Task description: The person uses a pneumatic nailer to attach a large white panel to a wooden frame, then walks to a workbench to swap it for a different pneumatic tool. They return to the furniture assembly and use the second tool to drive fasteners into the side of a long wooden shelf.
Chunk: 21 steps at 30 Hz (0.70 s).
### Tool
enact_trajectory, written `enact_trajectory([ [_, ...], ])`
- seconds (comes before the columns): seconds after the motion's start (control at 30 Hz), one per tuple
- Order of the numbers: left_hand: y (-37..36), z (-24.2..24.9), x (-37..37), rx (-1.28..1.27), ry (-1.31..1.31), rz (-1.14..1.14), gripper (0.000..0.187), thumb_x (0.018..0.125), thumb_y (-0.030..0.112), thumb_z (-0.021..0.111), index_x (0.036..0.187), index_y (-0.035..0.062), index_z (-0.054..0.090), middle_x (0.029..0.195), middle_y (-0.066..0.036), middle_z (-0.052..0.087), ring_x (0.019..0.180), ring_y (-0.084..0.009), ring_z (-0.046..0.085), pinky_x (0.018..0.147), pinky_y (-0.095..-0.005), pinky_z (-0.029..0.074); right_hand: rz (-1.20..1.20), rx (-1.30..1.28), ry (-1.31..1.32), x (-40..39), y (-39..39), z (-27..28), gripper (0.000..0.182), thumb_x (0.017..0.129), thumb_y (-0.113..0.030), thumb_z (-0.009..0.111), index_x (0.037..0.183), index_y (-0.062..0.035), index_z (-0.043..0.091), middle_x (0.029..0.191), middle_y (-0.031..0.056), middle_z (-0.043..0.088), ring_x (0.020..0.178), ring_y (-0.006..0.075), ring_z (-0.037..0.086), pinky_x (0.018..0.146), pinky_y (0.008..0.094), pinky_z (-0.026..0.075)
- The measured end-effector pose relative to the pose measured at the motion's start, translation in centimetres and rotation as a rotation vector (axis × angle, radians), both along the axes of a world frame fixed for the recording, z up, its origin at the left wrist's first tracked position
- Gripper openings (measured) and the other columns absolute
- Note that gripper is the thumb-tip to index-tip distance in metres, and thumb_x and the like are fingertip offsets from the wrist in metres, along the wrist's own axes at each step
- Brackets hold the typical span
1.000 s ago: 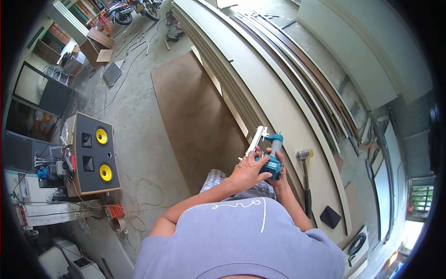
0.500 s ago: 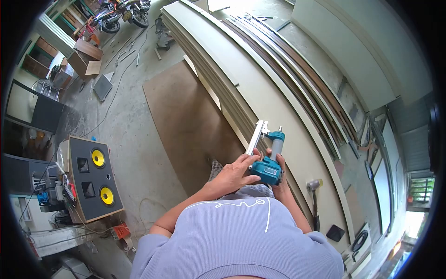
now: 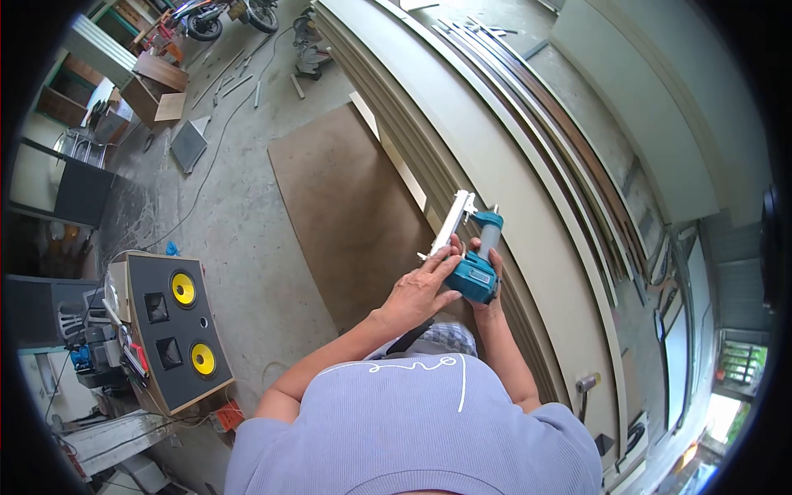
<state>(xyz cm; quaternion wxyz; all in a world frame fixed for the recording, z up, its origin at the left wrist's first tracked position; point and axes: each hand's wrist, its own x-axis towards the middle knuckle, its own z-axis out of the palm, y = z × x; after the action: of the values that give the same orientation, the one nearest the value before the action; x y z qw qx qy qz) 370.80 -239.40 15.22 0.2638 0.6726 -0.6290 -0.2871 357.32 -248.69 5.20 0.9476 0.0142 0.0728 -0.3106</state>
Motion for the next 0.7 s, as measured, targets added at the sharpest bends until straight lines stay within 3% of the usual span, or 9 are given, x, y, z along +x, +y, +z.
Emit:
enact_trajectory([
  [0.27, -1.2, -1.0, 5.3, 0.089, 0.154, -0.116, 0.055, 0.080, 0.028, 0.061, 0.128, 0.0089, 0.040, 0.135, -0.010, 0.035, 0.108, -0.0315, 0.051, 0.092, -0.0393, 0.042, -0.103, 0.039, 0.048, 4.4, 0.7, -0.1, 0.026, 0.083, -0.033, 0.054, 0.100, -0.0134, 0.054, 0.124, 0.0139, 0.049, 0.109, 0.0274, 0.050, 0.097, 0.0423, 0.036],
  [0.43, -1.5, -0.8, 9.2, 0.116, 0.271, -0.086, 0.054, 0.082, 0.029, 0.060, 0.128, 0.0093, 0.040, 0.135, -0.009, 0.035, 0.116, -0.0305, 0.046, 0.096, -0.0409, 0.039, -0.062, 0.055, 0.106, 7.2, -0.4, -0.1, 0.030, 0.082, -0.032, 0.056, 0.101, -0.0100, 0.055, 0.122, 0.0207, 0.048, 0.105, 0.0290, 0.053, 0.093, 0.0429, 0.042],
  [0.7, -7.0, -1.4, 19.1, -0.009, 0.375, 0.081, 0.053, 0.081, 0.030, 0.060, 0.125, 0.0060, 0.043, 0.132, -0.011, 0.038, 0.122, -0.0290, 0.040, 0.099, -0.0391, 0.034, 0.072, -0.059, 0.151, 18.8, -8.7, 1.9, 0.032, 0.082, -0.032, 0.055, 0.105, -0.0103, 0.051, 0.121, 0.0224, 0.047, 0.101, 0.0297, 0.055, 0.090, 0.0436, 0.044],
])
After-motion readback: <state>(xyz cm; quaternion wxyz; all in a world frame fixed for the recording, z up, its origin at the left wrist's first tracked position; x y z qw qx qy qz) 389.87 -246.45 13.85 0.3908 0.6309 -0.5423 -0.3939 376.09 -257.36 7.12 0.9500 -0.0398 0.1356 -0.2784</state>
